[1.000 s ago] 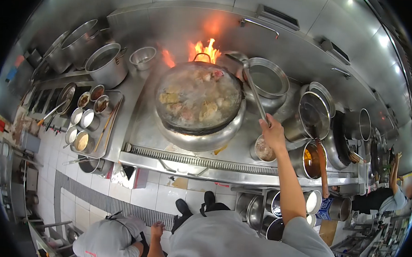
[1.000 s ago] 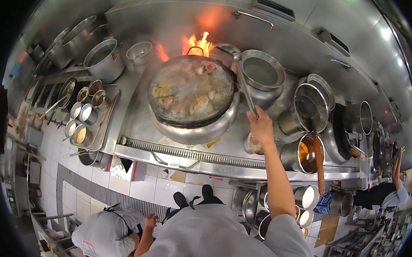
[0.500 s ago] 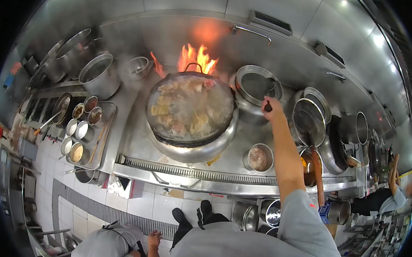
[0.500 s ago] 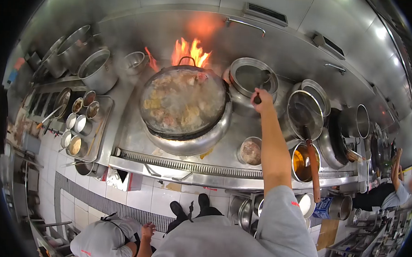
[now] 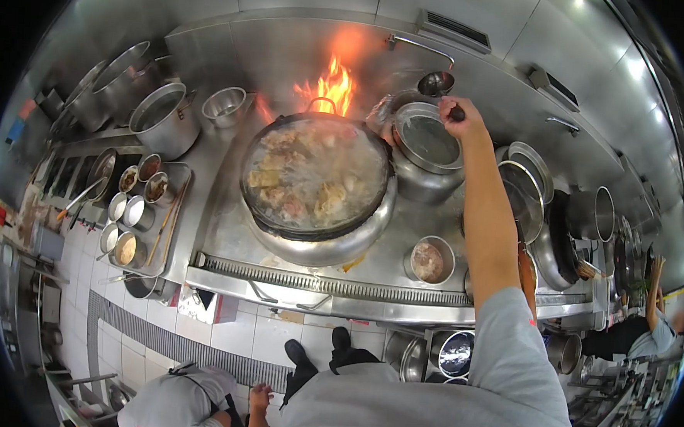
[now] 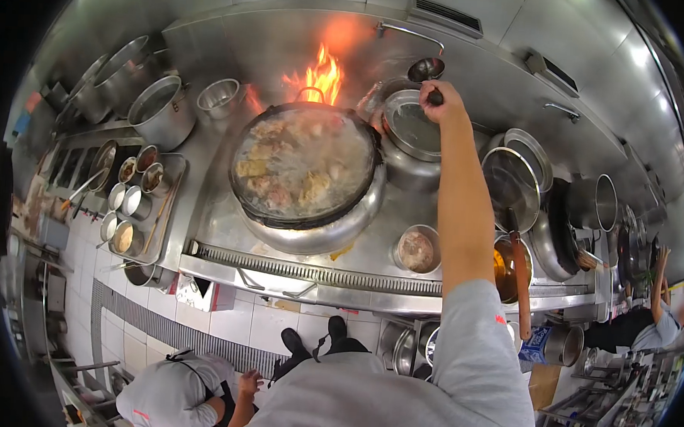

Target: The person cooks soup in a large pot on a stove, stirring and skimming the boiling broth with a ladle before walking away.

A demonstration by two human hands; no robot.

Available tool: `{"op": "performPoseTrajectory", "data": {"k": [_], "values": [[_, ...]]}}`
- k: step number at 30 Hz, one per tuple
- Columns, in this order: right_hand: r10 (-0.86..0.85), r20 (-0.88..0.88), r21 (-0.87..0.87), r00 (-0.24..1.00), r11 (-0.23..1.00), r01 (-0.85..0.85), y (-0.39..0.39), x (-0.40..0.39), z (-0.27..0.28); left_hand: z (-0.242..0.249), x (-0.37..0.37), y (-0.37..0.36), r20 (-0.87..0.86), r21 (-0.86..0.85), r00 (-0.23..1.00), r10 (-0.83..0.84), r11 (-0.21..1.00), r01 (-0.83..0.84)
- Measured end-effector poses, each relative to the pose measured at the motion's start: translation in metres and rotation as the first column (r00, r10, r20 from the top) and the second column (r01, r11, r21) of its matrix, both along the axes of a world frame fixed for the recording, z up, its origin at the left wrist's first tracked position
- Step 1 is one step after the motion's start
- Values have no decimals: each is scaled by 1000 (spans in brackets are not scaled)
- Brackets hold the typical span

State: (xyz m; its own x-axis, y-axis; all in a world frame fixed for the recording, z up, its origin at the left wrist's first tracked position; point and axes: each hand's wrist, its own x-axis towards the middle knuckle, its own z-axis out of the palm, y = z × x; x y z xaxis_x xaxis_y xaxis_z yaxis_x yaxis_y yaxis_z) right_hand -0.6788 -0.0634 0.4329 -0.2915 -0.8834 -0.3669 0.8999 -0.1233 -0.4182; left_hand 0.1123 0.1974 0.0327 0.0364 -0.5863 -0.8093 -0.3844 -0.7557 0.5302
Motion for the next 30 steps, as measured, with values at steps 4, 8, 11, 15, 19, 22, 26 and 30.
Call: {"op": "performPoseTrajectory", "data": {"k": [4, 8, 11, 15, 19, 22, 26, 30], "values": [[169, -756, 332, 633, 932, 147, 41, 18, -12, -11, 2, -13, -15, 8, 997, -80, 997, 80], [352, -882, 463, 313, 769, 441, 100, 28, -49, -12, -5, -25, -70, 27, 997, -30, 999, 32], [458, -843, 538, 282, 706, 461, 138, 30, -73, -20, -4, -33, -99, 36, 994, -39, 998, 43], [265, -681, 565, 682, 783, 260, 161, 49, -92, -12, 0, -50, -32, -4, 988, -148, 989, 148], [-34, -113, 308, 993, 949, 67, 147, 61, -90, -40, 16, -57, -85, -70, 986, -143, 988, 138], [-60, 373, 137, 926, 991, 9, 126, 52, -92, -30, 13, -59, -63, -96, 995, -79, 993, 73], [-94, 504, 9, 859, 995, 104, 88, 37, -78, -34, 14, -43, -48, -110, 995, -82, 991, 76], [-1, 502, -90, 865, 995, 53, 52, 4, -70, -16, 13, -15, 12, -21, 995, -102, 995, 102]]}}
